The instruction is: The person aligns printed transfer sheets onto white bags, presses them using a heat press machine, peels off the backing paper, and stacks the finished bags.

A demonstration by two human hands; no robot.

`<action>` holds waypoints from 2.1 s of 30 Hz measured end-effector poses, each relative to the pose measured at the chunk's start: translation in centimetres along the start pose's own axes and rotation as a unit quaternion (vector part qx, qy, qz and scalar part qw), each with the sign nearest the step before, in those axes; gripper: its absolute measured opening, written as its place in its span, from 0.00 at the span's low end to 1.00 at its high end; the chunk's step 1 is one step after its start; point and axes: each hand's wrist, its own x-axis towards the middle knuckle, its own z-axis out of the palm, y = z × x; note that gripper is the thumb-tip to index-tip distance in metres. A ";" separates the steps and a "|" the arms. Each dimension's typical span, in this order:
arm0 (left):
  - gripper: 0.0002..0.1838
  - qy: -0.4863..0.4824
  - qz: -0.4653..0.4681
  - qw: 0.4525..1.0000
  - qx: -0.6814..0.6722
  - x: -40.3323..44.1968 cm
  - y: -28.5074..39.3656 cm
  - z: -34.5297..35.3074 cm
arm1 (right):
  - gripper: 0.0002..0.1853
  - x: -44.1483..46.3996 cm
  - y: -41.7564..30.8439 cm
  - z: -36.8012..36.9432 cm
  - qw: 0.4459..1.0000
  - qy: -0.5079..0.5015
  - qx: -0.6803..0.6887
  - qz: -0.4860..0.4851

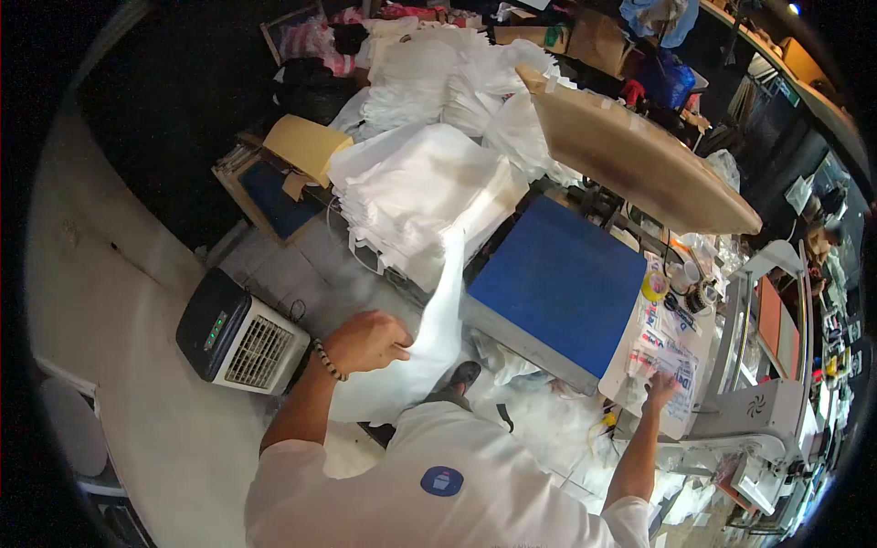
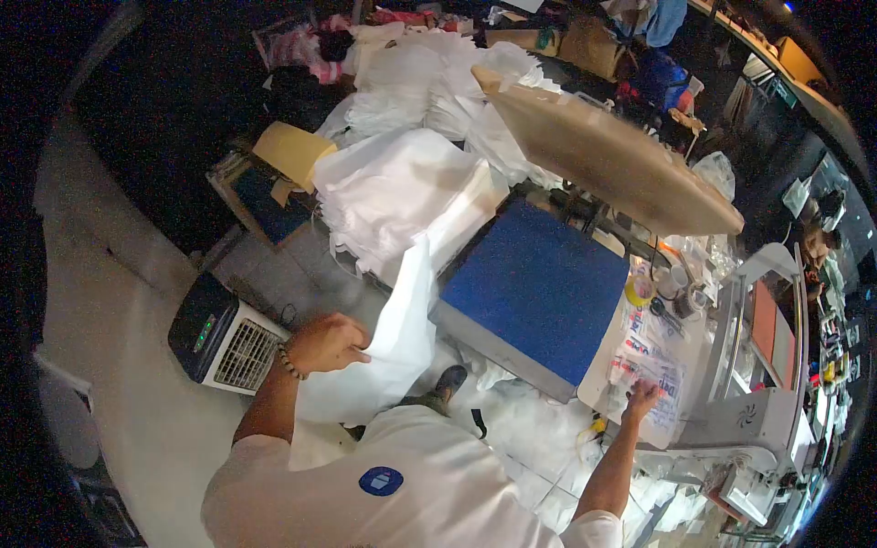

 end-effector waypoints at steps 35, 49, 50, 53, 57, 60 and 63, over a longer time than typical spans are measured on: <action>0.15 0.052 0.005 0.844 -0.533 16.0 -5.5 7.8 | 0.19 -17.5 -8.8 -4.7 0.970 0.184 0.122 -0.099; 0.20 0.158 -0.102 0.898 -0.397 35.8 -4.4 15.9 | 0.12 -15.0 -14.8 3.3 0.977 0.100 -0.015 -0.186; 0.21 0.166 -0.133 0.899 -0.384 35.8 -4.5 15.9 | 0.12 -14.3 -15.1 4.1 0.978 0.101 -0.016 -0.183; 0.20 0.175 -0.134 0.866 -0.449 35.1 -5.2 17.0 | 0.13 -13.3 -17.7 8.0 0.941 0.067 -0.123 -0.309; 0.17 0.214 -0.109 0.892 -0.382 33.3 -4.4 16.8 | 0.18 -12.9 -20.8 13.3 0.921 0.003 -0.133 -0.367; 0.20 0.225 -0.132 0.903 -0.341 33.7 -3.8 16.3 | 0.21 -12.3 -21.4 18.0 0.884 -0.043 -0.201 -0.419; 0.31 0.262 -0.161 0.945 -0.114 34.0 -4.4 17.1 | 0.20 -13.1 -20.0 23.7 0.880 -0.111 -0.221 -0.405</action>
